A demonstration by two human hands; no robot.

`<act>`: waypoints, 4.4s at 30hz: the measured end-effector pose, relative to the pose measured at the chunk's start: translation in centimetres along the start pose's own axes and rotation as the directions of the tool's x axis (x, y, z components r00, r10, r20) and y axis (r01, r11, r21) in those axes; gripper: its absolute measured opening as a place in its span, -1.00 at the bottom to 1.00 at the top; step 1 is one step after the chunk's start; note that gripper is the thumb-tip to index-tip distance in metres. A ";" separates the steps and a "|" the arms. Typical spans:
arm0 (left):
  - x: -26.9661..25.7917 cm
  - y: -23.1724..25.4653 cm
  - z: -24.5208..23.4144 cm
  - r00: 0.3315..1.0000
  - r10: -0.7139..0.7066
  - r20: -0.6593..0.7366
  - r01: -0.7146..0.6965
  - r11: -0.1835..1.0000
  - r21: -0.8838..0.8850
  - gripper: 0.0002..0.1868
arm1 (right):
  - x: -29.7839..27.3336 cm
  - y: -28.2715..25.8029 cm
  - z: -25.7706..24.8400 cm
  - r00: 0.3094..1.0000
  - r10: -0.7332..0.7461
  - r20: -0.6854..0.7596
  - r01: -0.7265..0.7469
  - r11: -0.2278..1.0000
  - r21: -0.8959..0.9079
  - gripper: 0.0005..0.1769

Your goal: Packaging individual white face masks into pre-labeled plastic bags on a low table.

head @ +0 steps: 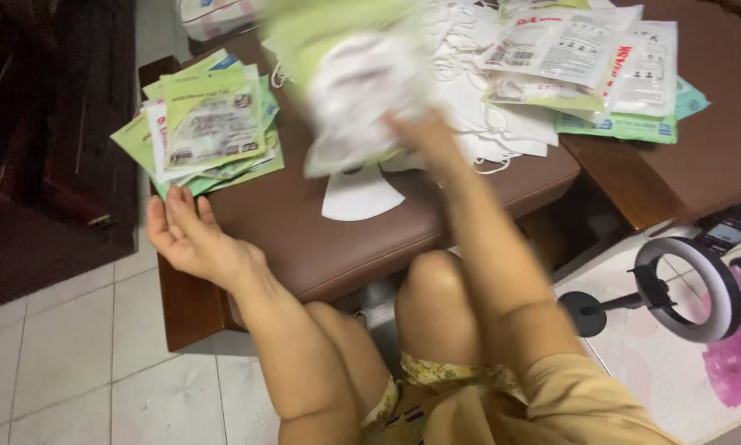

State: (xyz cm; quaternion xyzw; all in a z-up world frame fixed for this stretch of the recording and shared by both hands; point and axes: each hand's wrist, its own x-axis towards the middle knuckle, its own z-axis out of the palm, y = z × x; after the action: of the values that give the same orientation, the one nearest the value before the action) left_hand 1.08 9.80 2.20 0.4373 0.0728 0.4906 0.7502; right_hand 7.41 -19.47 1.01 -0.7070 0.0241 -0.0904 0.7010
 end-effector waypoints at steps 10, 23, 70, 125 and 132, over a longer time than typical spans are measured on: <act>1.3 1.4 -1.3 0.983 -0.065 -0.171 0.021 0.970 -0.242 -0.67 | 8.6 1.7 -25.1 0.896 -0.114 -0.428 -0.042 0.940 -0.338 -0.64; 2.1 4.6 -3.3 0.943 -0.071 -0.325 -0.040 0.945 -0.323 -0.63 | 13.3 2.6 -3.3 0.740 -0.607 0.291 0.418 0.075 -0.905 -0.43; -1.6 0.8 0.5 0.990 -0.119 0.072 0.126 0.987 -0.100 -0.88 | 9.4 8.1 8.4 0.962 -0.199 0.186 0.237 0.279 -0.931 -0.65; -2.0 -1.6 -0.2 0.954 0.050 0.296 -0.184 0.876 0.445 -0.71 | 3.8 7.1 14.3 0.875 0.030 0.483 0.415 0.468 -0.780 -0.64; -1.9 -1.1 -0.1 0.957 0.164 0.238 -0.260 0.850 0.459 -0.70 | 6.4 8.0 12.0 0.959 -0.250 0.131 0.282 0.869 -0.406 -0.77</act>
State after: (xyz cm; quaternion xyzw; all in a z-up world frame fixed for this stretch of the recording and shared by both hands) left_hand 0.81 8.22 0.73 0.6613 0.0728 0.4926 0.5609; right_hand 16.34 -8.74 -6.35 -0.8406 -0.0808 -0.1526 0.5135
